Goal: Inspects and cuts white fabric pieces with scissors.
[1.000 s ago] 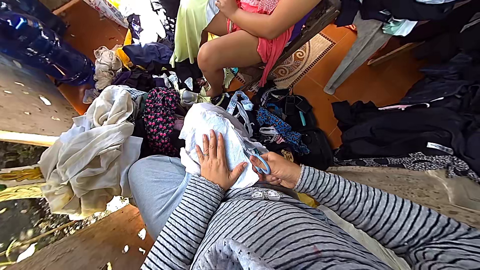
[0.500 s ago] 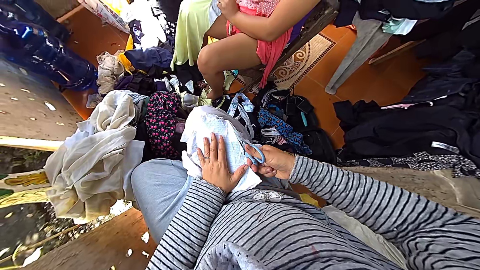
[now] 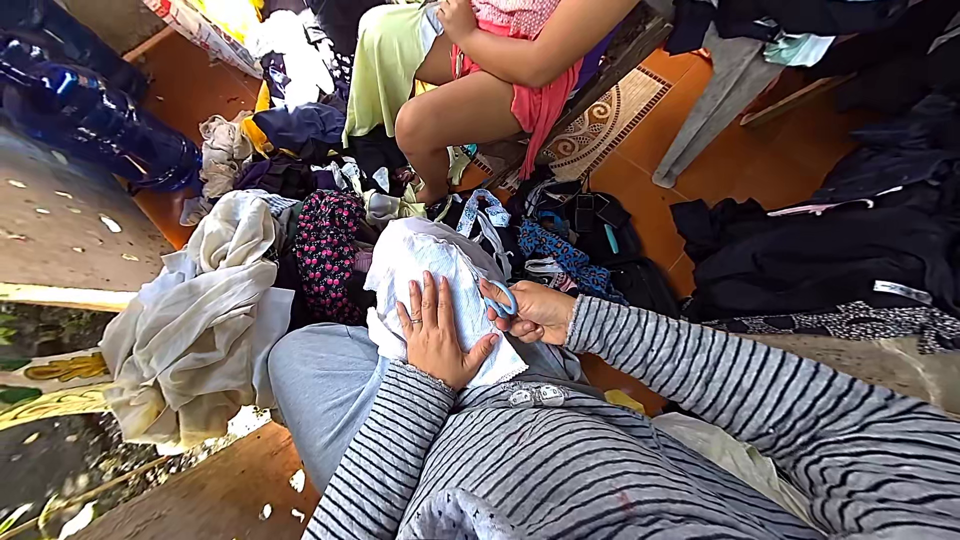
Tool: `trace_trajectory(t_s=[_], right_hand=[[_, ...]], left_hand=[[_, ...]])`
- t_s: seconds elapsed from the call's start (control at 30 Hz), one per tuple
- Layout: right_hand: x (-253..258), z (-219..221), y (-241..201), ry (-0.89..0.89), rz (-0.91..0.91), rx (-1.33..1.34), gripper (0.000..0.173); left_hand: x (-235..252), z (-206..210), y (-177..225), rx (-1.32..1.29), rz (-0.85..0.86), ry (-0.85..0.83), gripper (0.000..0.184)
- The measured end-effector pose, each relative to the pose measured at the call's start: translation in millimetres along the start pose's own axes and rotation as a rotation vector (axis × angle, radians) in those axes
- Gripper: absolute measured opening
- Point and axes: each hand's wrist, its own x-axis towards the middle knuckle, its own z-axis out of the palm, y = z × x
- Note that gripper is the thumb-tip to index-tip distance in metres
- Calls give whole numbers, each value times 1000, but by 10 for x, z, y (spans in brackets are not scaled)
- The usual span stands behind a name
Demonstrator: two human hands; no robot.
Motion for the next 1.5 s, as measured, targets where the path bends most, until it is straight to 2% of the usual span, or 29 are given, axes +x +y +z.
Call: trace_trajectory(t_s=[0.2, 0.47, 0.57, 0.7, 0.77, 0.87, 0.9, 1.03, 1.2, 1.23, 1.37, 1.43, 1.5], right_hand=[[80, -6, -70, 30, -29, -44, 41], [214, -56, -208, 14, 16, 14, 46], [270, -74, -213, 9, -6, 1, 42], [271, -85, -205, 21, -37, -16, 42], [215, -107, -200, 31, -53, -7, 43], [134, -185, -107, 24, -57, 21, 42], [96, -203, -64, 22, -55, 16, 43], [-108, -252, 159, -29, -105, -15, 41], [-259, -285, 394, -96, -56, -25, 46], [-264, -294, 415, -105, -49, -15, 47], [-316, -369, 467, -144, -67, 24, 48], [-344, -420, 501, -182, -70, -21, 48], [-346, -441, 527, -201, -69, -56, 46]], left_hand=[[4, -18, 10, 0, -8, -8, 118], [11, -22, 6, -4, -7, -11, 118], [6, -30, 7, -8, -6, -14, 118], [-51, -208, -12, -201, 166, -136, 114], [-94, -311, -11, -264, 276, -209, 97], [-165, -310, -62, -311, 335, -168, 25], [-176, -325, -83, -345, 338, -150, 16], [-239, -597, -68, -619, 238, -125, 23], [-352, -694, -42, -740, 164, -311, 46], [-342, -669, -30, -721, 158, -289, 45], [-76, -577, -7, -461, 195, 42, 26], [182, -556, -40, -335, 84, 88, 33], [439, -498, -111, -234, -109, 11, 57]])
